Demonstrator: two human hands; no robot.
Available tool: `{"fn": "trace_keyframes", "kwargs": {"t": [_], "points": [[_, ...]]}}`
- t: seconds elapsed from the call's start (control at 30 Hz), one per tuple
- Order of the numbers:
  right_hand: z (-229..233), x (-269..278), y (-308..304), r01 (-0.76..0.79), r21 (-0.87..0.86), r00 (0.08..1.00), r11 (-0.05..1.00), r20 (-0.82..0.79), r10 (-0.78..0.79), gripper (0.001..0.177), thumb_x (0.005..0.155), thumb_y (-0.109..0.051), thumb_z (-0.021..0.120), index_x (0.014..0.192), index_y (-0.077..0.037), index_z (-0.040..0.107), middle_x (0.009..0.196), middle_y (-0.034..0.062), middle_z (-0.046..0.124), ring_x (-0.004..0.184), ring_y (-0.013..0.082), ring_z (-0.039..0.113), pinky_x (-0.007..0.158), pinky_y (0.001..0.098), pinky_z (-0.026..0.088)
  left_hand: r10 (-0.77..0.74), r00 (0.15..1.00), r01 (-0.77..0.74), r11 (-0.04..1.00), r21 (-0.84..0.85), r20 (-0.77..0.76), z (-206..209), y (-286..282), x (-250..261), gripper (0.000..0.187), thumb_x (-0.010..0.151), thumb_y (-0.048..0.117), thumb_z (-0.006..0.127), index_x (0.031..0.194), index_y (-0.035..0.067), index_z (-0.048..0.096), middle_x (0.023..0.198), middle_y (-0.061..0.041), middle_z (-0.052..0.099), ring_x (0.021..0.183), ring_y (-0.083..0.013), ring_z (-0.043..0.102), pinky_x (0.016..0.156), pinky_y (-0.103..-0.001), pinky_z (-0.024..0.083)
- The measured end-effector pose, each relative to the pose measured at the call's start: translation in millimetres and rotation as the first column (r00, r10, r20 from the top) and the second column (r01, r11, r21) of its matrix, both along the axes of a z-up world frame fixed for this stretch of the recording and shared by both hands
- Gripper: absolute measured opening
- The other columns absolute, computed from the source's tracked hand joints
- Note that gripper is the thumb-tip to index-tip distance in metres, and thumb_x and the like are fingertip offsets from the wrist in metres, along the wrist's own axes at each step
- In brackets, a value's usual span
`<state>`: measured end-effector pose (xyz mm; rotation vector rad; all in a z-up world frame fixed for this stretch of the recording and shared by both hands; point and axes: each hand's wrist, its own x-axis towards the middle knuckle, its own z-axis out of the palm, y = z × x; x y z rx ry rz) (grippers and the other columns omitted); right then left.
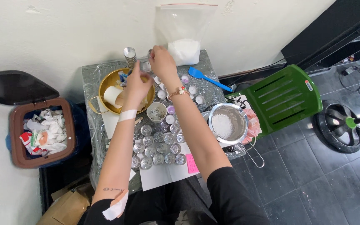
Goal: Organizing candle tins and stirring melting wax in an electric heater.
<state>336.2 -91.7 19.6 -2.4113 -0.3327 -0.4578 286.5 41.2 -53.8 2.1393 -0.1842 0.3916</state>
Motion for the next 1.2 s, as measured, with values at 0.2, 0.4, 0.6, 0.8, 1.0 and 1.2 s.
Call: {"fn": "trace_keyframes", "kwargs": {"t": [0.2, 0.4, 0.6, 0.8, 1.0, 1.2], "points": [[22.8, -70.4, 3.1, -0.118, 0.232, 0.959, 0.966, 0.279, 0.050, 0.047, 0.071, -0.007, 0.082, 0.111, -0.002, 0.058, 0.103, 0.0163, 0.068, 0.097, 0.0389, 0.065, 0.084, 0.0451, 0.053, 0.052, 0.983, 0.024, 0.916, -0.400, 0.178, 58.5, 8.3, -65.3, 0.051, 0.093, 0.001, 0.073, 0.139, 0.004, 0.051, 0.095, -0.004, 0.071, 0.076, -0.0076, 0.064, 0.065, -0.023, 0.051], [18.4, -190.7, -12.0, -0.220, 0.348, 0.974, 0.911, 0.028, 0.225, 0.052, 0.083, -0.006, 0.079, 0.133, -0.011, 0.066, 0.119, 0.0078, 0.067, 0.090, 0.0190, 0.068, 0.066, 0.0265, 0.061, 0.007, 0.974, 0.106, 0.868, -0.485, 0.225, 73.7, 14.6, -145.9, 0.040, 0.100, -0.001, 0.072, 0.134, 0.004, 0.051, 0.104, -0.001, 0.069, 0.085, -0.0056, 0.061, 0.067, -0.020, 0.043], [22.8, -257.2, -24.7, -0.222, 0.514, 0.955, 0.829, -0.058, 0.292, 0.071, 0.083, -0.003, 0.080, 0.146, -0.013, 0.050, 0.129, 0.0046, 0.066, 0.096, 0.0105, 0.069, 0.060, 0.0217, 0.060, -0.044, 0.960, 0.113, 0.964, -0.242, 0.275, 101.1, 10.6, -209.9, 0.035, 0.097, 0.001, 0.073, 0.126, 0.005, 0.054, 0.102, -0.002, 0.071, 0.085, -0.0089, 0.068, 0.066, -0.024, 0.047], [16.9, -284.3, -38.8, -0.214, 0.505, 0.961, 0.836, -0.044, 0.273, 0.070, 0.082, 0.003, 0.080, 0.144, -0.011, 0.049, 0.133, 0.0079, 0.065, 0.092, 0.0116, 0.063, 0.065, 0.0230, 0.063, -0.172, 0.893, 0.064, 0.963, 0.261, 0.415, 131.7, 8.2, -238.6, 0.028, 0.089, 0.006, 0.079, 0.110, 0.009, 0.060, 0.094, -0.002, 0.069, 0.077, -0.0205, 0.067, 0.073, -0.036, 0.053], [19.6, -294.4, -43.1, -0.259, 0.516, 0.955, 0.816, 0.013, 0.295, 0.072, 0.084, 0.003, 0.078, 0.146, -0.012, 0.043, 0.134, 0.0075, 0.064, 0.100, 0.0121, 0.068, 0.066, 0.0224, 0.063, -0.285, 0.890, 0.123, 0.902, 0.414, 0.357, 147.7, 1.5, -241.5, 0.025, 0.089, 0.007, 0.076, 0.104, 0.009, 0.057, 0.085, -0.005, 0.068, 0.080, -0.0267, 0.069, 0.073, -0.040, 0.052], [17.1, -296.6, -45.0, -0.238, 0.515, 0.958, 0.823, -0.014, 0.286, 0.072, 0.082, -0.001, 0.081, 0.144, -0.013, 0.046, 0.131, 0.0054, 0.066, 0.098, 0.0120, 0.071, 0.063, 0.0224, 0.062, -0.265, 0.913, 0.118, 0.900, 0.420, 0.311, 144.9, -5.8, -238.1, 0.023, 0.089, 0.007, 0.076, 0.101, 0.009, 0.056, 0.077, -0.006, 0.067, 0.072, -0.0288, 0.069, 0.069, -0.041, 0.051]]}}
